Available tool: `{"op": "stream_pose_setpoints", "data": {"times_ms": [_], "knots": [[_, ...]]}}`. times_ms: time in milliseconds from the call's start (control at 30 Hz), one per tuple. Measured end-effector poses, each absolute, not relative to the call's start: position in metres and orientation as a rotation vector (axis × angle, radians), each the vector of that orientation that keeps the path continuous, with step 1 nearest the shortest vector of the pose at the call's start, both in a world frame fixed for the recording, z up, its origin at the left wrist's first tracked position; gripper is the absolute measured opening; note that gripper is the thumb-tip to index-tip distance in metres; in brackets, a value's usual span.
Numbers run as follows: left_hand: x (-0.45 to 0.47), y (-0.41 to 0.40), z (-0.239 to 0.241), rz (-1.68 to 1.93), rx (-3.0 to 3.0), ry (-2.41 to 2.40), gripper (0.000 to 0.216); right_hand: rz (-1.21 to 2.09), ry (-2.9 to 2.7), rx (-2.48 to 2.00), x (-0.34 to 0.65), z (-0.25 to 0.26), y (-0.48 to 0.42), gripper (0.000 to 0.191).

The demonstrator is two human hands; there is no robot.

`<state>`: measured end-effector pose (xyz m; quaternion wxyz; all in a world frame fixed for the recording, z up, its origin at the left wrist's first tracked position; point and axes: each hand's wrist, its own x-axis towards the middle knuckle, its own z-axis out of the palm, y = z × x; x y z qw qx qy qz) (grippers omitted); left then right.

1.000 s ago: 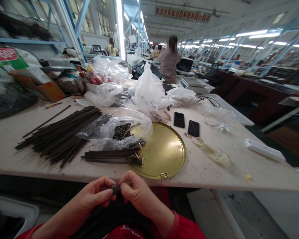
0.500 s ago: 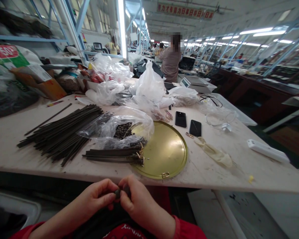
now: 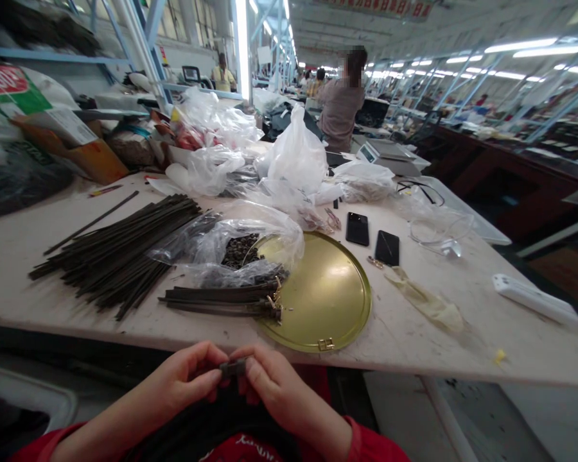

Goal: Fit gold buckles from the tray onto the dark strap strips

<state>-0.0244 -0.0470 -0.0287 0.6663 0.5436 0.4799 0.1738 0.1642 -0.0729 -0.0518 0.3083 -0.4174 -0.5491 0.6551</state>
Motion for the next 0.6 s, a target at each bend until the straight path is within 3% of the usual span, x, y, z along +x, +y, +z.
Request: {"op": "stream_pose_setpoints", "data": {"times_ms": [300, 600], "knots": [[-0.016, -0.049, -0.036, 0.362, 1.434, 1.215, 0.007, 1.126, -1.978, -1.226, 0.155, -0.054, -0.07, 0.025], [-0.025, -0.051, -0.026, 0.151, 1.431, 1.189, 0.02, 0.96, -1.927, -1.274, 0.157, -0.057, -0.077, 0.024]]}}
